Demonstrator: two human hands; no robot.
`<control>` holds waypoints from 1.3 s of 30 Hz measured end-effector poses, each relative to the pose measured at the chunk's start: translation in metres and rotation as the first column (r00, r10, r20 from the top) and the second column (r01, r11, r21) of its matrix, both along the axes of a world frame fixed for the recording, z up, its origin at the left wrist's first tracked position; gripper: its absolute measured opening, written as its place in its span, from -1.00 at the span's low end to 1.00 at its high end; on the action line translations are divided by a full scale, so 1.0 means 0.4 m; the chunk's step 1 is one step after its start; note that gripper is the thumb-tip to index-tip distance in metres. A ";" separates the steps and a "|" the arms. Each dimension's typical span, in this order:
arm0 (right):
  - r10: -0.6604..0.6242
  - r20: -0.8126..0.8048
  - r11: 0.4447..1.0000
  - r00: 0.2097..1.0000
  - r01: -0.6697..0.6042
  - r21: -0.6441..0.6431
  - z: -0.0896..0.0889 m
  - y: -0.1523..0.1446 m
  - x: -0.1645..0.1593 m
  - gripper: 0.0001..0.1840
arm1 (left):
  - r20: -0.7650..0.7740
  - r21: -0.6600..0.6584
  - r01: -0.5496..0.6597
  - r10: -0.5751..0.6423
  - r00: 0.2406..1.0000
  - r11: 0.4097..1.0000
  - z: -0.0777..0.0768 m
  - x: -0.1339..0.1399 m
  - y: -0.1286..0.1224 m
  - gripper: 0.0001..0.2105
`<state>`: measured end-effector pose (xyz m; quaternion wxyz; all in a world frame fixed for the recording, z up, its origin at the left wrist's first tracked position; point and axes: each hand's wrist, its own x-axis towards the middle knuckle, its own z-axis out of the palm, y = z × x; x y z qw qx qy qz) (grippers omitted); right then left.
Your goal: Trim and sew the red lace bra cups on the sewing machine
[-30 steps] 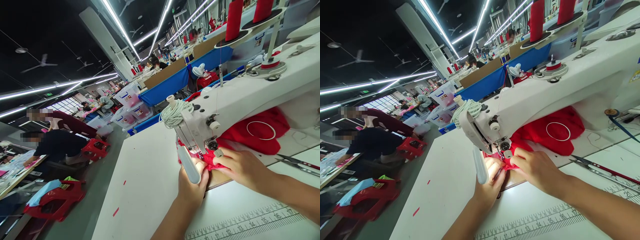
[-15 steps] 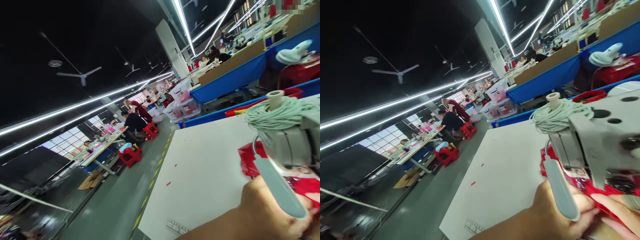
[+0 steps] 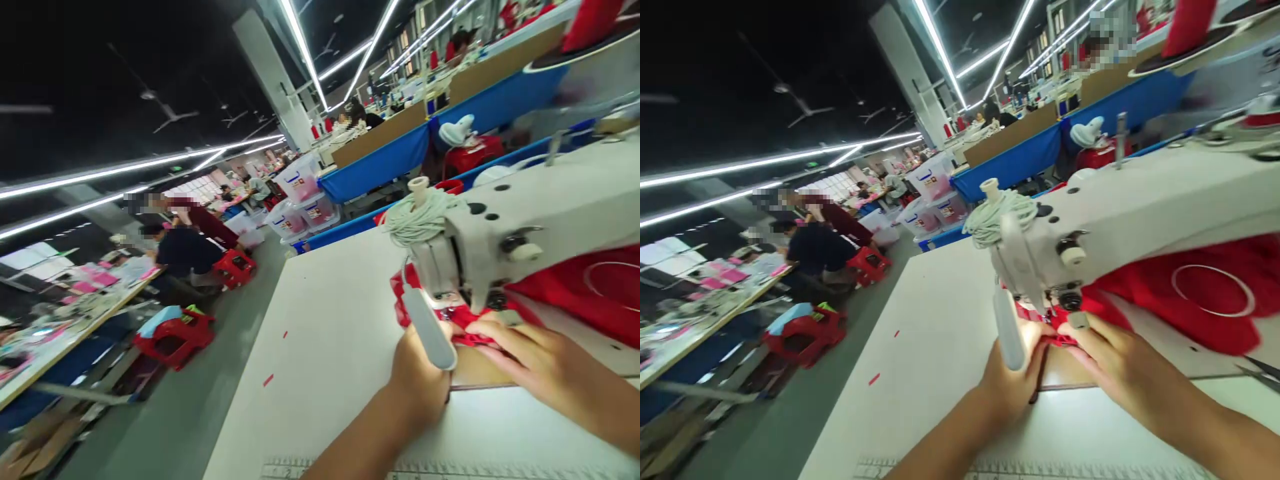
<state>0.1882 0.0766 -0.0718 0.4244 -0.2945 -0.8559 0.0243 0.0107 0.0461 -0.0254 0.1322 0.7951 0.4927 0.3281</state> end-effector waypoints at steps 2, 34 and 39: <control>0.002 0.065 0.997 0.998 0.003 -0.083 0.021 -0.008 0.040 -0.71 | 0.099 -0.022 0.012 -0.010 0.995 1.000 0.009 0.006 0.007 -0.76; -0.080 0.174 0.997 0.981 0.080 0.008 0.048 -0.023 0.037 -0.71 | -0.333 0.217 0.172 -0.093 0.939 0.961 0.006 -0.012 0.007 -0.70; -0.048 0.162 0.998 0.986 0.055 -0.036 0.055 -0.021 0.037 -0.71 | -0.267 0.239 0.191 -0.125 0.955 0.952 0.014 -0.011 0.010 -0.71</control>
